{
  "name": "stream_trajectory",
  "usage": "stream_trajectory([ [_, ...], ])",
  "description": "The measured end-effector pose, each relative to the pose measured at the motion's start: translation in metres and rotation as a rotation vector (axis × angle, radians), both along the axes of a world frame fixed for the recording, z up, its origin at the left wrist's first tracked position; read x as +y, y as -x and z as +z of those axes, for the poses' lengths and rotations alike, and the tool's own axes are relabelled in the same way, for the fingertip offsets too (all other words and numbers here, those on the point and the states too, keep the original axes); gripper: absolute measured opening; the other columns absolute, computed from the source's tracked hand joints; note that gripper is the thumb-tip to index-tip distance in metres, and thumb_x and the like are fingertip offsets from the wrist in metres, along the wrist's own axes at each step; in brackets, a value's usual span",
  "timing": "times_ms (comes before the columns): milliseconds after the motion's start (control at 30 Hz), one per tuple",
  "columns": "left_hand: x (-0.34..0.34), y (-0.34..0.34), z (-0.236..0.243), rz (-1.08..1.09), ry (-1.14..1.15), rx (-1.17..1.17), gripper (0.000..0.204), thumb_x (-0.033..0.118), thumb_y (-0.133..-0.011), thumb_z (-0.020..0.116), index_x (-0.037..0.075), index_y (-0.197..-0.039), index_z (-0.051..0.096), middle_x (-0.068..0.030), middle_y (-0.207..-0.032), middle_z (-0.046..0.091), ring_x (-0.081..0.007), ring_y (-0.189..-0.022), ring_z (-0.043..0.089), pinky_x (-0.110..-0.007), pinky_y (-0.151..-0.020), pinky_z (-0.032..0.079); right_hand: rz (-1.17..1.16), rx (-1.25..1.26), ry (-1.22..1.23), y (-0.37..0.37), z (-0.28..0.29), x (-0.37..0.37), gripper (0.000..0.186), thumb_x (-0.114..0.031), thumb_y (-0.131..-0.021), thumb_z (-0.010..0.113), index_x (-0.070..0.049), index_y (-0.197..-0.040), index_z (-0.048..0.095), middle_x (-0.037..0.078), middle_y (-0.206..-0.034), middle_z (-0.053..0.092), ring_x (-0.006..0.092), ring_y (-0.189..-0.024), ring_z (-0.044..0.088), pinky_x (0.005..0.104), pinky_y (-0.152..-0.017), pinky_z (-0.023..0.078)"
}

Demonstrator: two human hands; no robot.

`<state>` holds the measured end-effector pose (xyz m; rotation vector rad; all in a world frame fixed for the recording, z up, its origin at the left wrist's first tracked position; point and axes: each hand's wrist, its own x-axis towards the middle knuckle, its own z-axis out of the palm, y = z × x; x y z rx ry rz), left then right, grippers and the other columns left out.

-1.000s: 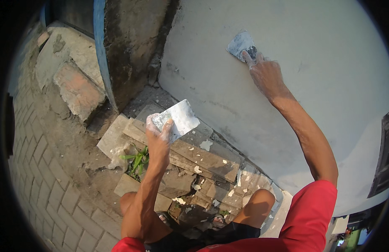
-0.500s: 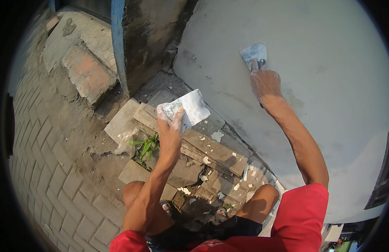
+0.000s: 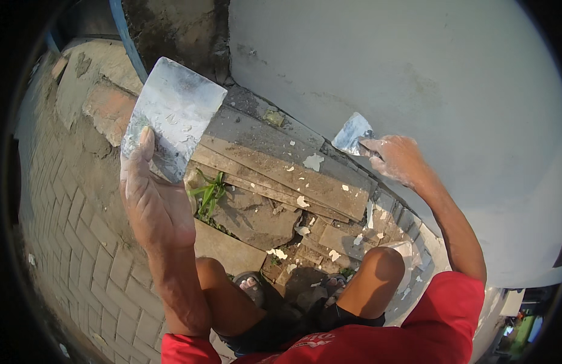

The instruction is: The person scoops plaster from a container with a putty knife and applies it onto a wall, spreading and smoothing it with putty knives.

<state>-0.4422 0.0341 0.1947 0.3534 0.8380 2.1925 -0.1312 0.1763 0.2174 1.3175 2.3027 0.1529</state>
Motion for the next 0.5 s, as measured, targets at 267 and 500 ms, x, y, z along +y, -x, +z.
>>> stream_trajectory([
  [267,-0.025,0.001,0.012,0.034,0.188,0.419,0.035,0.012,-0.100,0.048,-0.008,-0.129,0.050,-0.0157,-0.130,0.054,-0.0206,-0.121,0.052,-0.039,-0.109,0.040,-0.722,0.815,0.158,-0.225,-0.048,-0.152,0.042,-0.027,-0.095,0.054,-0.011,-0.134,0.057,0.009,-0.099,0.063,0.0181,-0.070,0.055,0.0333,-0.068,0.049],
  [500,0.038,-0.185,-0.094,-0.888,0.307,0.848,0.027,0.018,-0.102,0.051,-0.001,-0.119,0.058,-0.0082,-0.111,0.064,-0.0120,-0.106,0.058,-0.029,-0.094,0.045,-1.051,0.600,0.086,-0.383,-0.079,-0.283,0.033,-0.026,-0.091,0.059,-0.004,-0.114,0.063,0.017,-0.085,0.065,0.0290,-0.070,0.061,0.0401,-0.071,0.050],
])
